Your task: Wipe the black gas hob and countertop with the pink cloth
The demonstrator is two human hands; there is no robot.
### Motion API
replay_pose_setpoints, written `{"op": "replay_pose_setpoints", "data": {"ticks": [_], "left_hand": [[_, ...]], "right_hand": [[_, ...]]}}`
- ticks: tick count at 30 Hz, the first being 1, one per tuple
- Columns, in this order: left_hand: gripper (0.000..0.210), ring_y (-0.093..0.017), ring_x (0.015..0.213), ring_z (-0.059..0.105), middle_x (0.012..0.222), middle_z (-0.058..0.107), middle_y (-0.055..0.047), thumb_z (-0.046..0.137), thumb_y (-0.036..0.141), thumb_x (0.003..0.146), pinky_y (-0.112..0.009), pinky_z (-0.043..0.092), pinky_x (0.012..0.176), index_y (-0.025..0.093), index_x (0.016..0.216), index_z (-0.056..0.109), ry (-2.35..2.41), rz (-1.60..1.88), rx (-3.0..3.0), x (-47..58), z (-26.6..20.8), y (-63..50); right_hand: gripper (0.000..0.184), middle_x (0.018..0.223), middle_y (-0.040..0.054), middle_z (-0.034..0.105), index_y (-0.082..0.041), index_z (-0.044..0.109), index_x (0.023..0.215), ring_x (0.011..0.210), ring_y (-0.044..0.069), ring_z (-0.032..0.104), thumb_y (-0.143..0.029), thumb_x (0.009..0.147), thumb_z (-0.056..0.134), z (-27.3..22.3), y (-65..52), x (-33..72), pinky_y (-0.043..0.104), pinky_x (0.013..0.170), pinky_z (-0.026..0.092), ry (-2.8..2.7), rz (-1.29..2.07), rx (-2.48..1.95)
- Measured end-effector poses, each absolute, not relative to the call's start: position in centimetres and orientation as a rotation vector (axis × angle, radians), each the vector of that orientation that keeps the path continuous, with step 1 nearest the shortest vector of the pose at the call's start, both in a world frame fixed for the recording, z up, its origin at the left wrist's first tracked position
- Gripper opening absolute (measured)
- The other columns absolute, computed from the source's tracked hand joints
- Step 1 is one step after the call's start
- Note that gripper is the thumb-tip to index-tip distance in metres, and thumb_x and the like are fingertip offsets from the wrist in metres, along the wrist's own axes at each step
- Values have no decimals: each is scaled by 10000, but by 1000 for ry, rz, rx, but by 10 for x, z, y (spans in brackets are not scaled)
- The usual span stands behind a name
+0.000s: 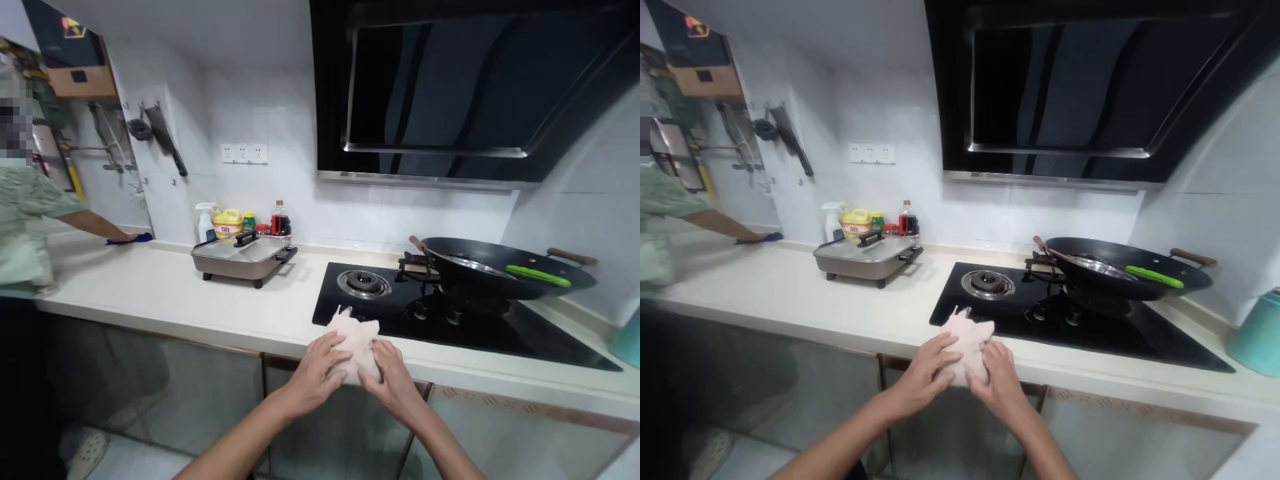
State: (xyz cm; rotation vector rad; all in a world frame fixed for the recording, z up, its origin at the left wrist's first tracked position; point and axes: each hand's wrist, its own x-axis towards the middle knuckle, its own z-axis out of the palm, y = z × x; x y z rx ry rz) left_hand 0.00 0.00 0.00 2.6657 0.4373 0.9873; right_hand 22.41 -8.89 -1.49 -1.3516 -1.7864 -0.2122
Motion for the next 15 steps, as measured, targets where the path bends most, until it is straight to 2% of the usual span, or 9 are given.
{"op": "replay_pose_setpoints", "data": {"ticks": [3,6,10,13,15], "left_hand": [[438,-283,1480,418,1526,524,-125,611,238,942,-513,378,1225,261,1378,591,408,1015,2548,-11,-3,-19],[587,-289,1490,391,1567,453,-139,643,217,913,-505,366,1230,269,1478,492,470,1033,2457,-21,4,-28],[804,-314,1532,301,1632,362,-134,733,262,856,-523,267,1276,284,1572,369,503,934,2447,-24,23,-29],[948,-327,1490,367,1619,389,-128,787,352,813,-510,306,1254,293,1616,288,498,750,2370,-16,32,-26],[958,-330,1433,435,1560,447,-129,812,380,777,-499,346,1225,280,1601,333,522,632,2278,-11,31,-23]], "right_hand": [[234,1118,80,664,-232,610,1134,1083,266,606,-299,915,562,-20,-112,211,408,963,488,-1748,-93,-1267],[308,1190,71,669,-243,573,1260,1072,237,639,-297,965,504,-13,-131,207,352,923,516,-1674,193,-1282],[250,1256,70,652,-255,602,1211,1110,222,631,-304,996,483,4,-140,210,339,964,498,-1672,428,-1246],[264,1295,66,635,-262,626,1174,1153,222,613,-223,957,482,11,-136,212,352,1000,477,-1770,491,-1188],[276,1293,61,636,-266,637,1142,1160,219,611,-185,929,482,13,-133,217,355,1003,474,-1782,486,-1156]]}}
